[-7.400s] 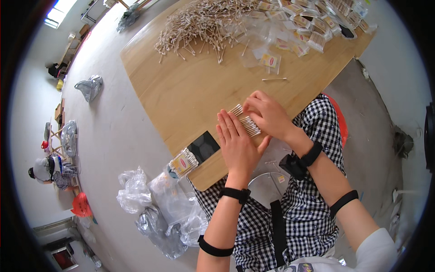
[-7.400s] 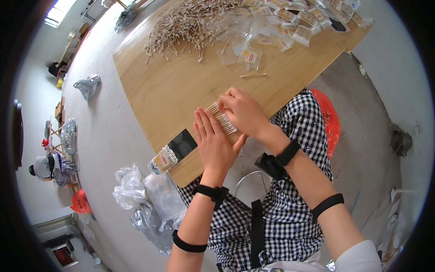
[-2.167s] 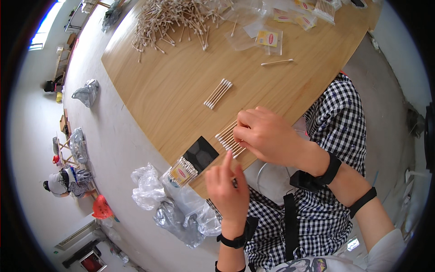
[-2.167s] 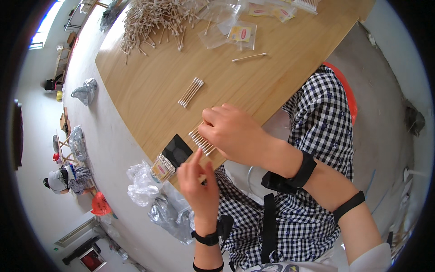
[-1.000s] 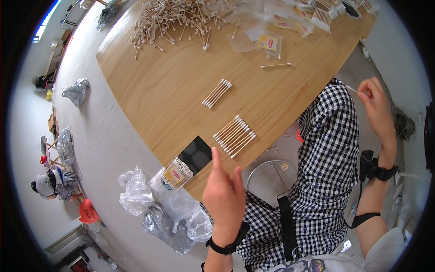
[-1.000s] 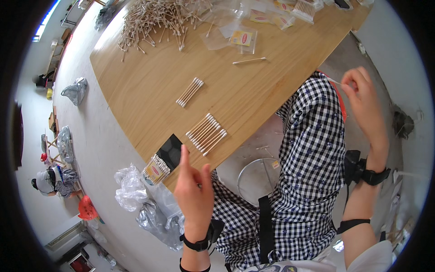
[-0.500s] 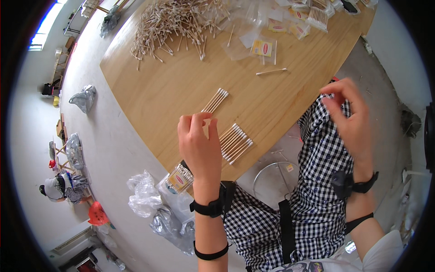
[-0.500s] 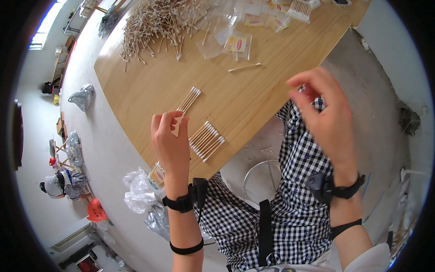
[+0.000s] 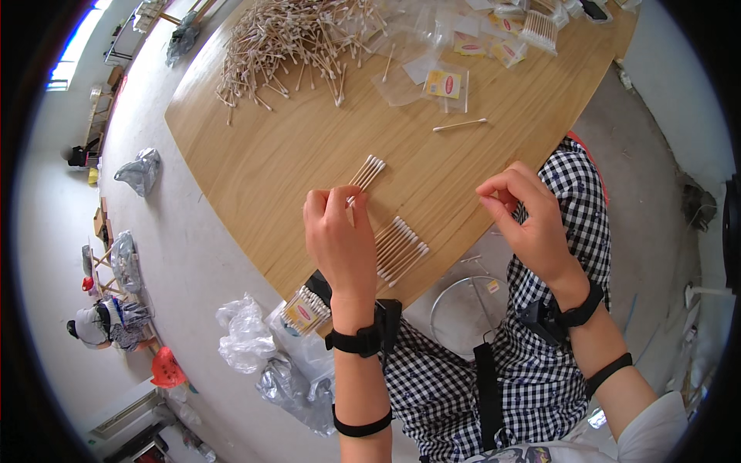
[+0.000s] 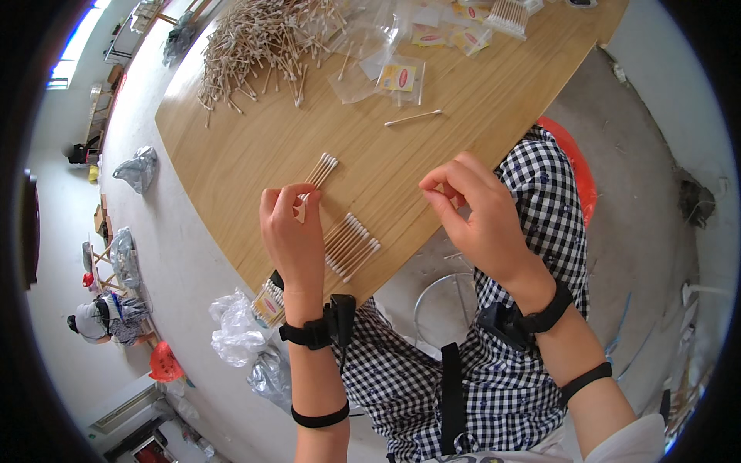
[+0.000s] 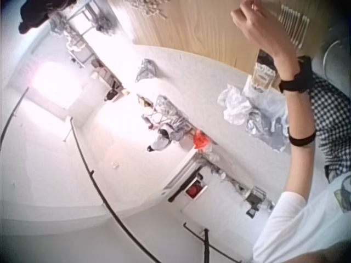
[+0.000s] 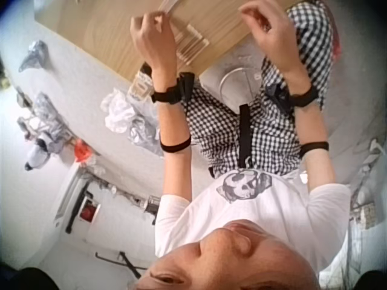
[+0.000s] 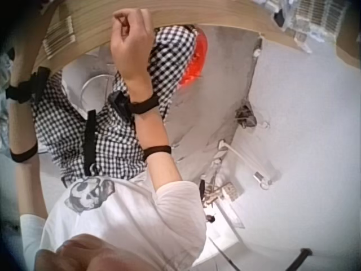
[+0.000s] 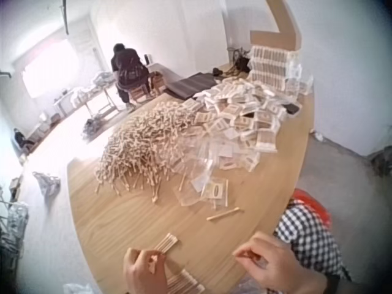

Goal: Picking up individual cotton swabs from a large pile, aligning them, and placing them into small plastic bags.

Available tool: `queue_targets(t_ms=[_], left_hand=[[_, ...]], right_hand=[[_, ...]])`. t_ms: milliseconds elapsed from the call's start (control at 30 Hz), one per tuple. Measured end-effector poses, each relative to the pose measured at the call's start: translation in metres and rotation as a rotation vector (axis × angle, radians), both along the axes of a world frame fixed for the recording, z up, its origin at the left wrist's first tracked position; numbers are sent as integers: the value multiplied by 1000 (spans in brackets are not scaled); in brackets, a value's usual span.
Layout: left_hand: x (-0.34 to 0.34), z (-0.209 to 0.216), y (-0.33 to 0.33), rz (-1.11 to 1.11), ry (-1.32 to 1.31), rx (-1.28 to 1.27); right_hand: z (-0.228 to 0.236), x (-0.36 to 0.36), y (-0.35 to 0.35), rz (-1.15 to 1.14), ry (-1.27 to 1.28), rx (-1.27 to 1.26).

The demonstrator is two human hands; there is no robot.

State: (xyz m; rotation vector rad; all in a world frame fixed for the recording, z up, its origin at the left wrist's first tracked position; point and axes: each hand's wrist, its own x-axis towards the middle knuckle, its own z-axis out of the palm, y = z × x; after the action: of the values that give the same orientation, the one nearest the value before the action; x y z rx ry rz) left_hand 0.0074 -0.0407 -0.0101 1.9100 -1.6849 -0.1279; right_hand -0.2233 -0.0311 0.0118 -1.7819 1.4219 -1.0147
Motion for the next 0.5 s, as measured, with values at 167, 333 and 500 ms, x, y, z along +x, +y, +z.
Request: queue_targets(t_ms=[167, 333, 500], left_hand=[[3, -1, 3, -13, -12, 4], [15, 3, 28, -12, -18, 43], [15, 18, 52, -51, 70, 176]], right_hand=[[-6, 7, 2, 32, -12, 23], [-10, 8, 1, 37, -25, 31], [-13, 11, 2, 53, -26, 15]])
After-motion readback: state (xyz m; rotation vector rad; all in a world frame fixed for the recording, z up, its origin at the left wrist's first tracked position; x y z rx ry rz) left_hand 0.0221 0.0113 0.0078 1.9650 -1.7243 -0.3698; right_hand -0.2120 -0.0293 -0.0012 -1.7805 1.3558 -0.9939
